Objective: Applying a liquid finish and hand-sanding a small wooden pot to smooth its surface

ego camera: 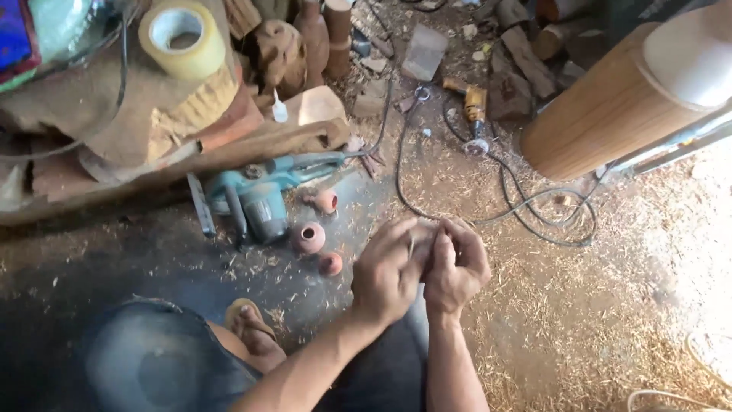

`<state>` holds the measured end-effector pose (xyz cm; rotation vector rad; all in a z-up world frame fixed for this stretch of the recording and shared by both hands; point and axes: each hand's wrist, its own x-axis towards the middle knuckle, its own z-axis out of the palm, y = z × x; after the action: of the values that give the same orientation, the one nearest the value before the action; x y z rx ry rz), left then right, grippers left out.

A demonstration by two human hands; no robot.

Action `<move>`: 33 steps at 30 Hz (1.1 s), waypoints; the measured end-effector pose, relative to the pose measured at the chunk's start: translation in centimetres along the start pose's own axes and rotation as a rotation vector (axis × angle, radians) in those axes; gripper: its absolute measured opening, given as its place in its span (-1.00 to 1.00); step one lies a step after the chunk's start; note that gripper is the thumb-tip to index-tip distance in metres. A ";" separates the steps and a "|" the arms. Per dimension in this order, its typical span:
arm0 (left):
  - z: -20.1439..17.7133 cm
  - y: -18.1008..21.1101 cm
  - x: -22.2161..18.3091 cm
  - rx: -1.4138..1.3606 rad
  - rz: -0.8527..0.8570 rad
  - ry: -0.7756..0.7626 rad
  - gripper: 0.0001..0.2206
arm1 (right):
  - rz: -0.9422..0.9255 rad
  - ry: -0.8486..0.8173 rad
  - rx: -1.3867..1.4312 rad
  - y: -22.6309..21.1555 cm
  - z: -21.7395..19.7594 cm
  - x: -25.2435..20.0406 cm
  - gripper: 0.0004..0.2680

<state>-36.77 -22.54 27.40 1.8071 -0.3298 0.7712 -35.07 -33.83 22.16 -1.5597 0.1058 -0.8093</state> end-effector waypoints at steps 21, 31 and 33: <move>0.9 -2.4 2.2 0.128 -0.069 -0.153 -0.71 | -0.068 -0.016 0.065 1.9 -0.3 -0.4 -0.91; 1.3 -1.7 1.4 0.192 0.164 -0.040 -0.82 | -0.017 0.038 -0.076 0.4 -0.2 0.6 -0.91; 0.6 -1.2 4.1 0.040 -0.559 -0.479 -0.70 | 0.076 0.058 -0.051 0.2 -0.1 1.1 -0.88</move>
<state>-32.82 -22.10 29.08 1.9774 -0.1012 -0.0495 -34.25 -34.53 22.44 -1.5711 0.2284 -0.7979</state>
